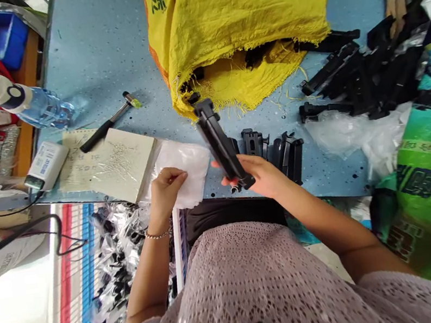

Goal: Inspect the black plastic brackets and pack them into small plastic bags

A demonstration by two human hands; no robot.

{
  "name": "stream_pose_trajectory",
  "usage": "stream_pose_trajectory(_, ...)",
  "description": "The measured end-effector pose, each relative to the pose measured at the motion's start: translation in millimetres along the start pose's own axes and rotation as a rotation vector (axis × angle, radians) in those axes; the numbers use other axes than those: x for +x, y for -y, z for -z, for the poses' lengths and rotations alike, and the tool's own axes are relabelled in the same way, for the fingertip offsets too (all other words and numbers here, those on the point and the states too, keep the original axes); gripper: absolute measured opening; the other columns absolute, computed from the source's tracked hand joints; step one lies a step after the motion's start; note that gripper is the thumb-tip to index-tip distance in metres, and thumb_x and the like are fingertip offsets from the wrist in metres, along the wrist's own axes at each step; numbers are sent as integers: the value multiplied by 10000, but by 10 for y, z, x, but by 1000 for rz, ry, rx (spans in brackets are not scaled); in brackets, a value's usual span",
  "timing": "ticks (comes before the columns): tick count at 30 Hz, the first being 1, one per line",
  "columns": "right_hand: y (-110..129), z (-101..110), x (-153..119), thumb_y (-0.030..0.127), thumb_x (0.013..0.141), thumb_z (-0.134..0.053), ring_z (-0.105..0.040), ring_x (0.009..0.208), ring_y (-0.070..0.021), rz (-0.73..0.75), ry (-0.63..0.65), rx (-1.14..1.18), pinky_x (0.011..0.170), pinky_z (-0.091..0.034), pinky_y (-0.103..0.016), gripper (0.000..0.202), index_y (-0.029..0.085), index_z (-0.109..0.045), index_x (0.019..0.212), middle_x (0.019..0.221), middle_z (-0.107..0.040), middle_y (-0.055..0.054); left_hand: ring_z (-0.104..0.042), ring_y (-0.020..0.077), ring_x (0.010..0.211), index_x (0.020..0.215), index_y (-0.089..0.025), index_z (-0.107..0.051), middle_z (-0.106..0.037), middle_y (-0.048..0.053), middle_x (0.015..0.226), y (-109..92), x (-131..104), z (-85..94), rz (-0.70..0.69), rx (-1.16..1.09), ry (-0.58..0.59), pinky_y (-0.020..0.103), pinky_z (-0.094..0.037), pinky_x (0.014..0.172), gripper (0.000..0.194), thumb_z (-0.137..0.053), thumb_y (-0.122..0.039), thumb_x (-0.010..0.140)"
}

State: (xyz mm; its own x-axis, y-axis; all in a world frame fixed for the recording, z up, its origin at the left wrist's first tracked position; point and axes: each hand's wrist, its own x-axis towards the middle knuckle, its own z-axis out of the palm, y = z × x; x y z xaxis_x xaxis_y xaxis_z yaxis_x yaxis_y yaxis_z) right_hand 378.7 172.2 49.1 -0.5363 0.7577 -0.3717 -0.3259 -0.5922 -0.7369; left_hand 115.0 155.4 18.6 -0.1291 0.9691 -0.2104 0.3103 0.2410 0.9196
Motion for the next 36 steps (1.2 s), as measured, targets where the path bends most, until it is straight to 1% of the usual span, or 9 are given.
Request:
stream_pose_trajectory(3,-203,-231,267,475,895,-736,-727,789,-152,-106,67,100,692,-552,-259,296,218,-734,1041,905,-733,-32,-577,123,645,828,-173,-711,-654,9,751,-60,-24,34,34,-163,-50,273,-474,620,225,-834,-350,765)
stream_pose_trajectory(6,-316,-360,463,408,892,-742,-716,766,-136,-136,8,145,697,-555,-254,228,211,-718,1004,905,-725,-26,-668,165,778,860,-193,-710,-715,48,870,-95,-84,94,-149,-47,-88,318,-555,740,89,-746,-271,835)
stream_pose_trajectory(10,-348,-338,287,469,908,-719,-710,710,-138,-122,54,99,615,-539,-245,292,180,-697,935,890,-748,-57,-673,254,1158,1020,-229,-775,-741,103,1171,-69,-97,251,-384,370,-45,461,-527,1066,267,-541,-145,922)
stream_pose_trajectory(15,-590,-270,-65,518,822,-726,-657,527,-142,-408,174,138,439,-463,-213,382,141,-670,792,731,-746,-93,-628,273,1312,1377,-212,-649,-639,132,1429,23,-47,390,-374,367,-4,481,-521,1140,500,-520,-87,910)
stream_pose_trajectory(20,-762,-292,124,431,728,-744,-385,414,-66,-420,168,271,351,-254,-171,296,167,-611,744,531,-572,4,-580,273,1401,1510,-257,-541,-567,121,1532,5,-305,344,-518,393,50,480,-501,1201,627,-515,-56,917)
stream_pose_trajectory(26,-615,-456,139,486,937,-589,-510,535,-144,-35,-180,-505,480,-409,-265,313,222,-580,770,605,-566,0,-545,296,1445,1597,-320,-402,-512,112,1596,-121,-679,8,-658,274,388,504,-523,1183,722,-483,-39,936)
stream_pose_trajectory(28,-535,-570,5,393,988,-558,-600,655,-176,67,-160,-805,620,-499,-308,214,223,-630,881,693,-623,-16,-592,329,1396,1586,-336,-424,-574,129,1536,-206,-772,17,-647,242,403,534,-556,1146,723,-571,-84,925)
stream_pose_trajectory(33,-191,-563,-232,292,1066,-472,-718,925,-184,179,372,-987,851,-583,-340,282,230,-687,1239,1045,-757,-56,-759,307,1033,1353,-461,-651,-774,47,1188,-489,-1254,824,-468,290,241,518,-680,867,487,-659,-238,919)
stream_pose_trajectory(36,114,-231,-110,157,1046,-427,-675,1175,-228,382,169,-1376,1035,-554,-429,402,236,-657,1366,1262,-724,-100,-766,306,999,1191,-481,-737,-787,20,1176,-302,-1420,1564,-175,470,330,454,-676,798,323,-678,-399,884)
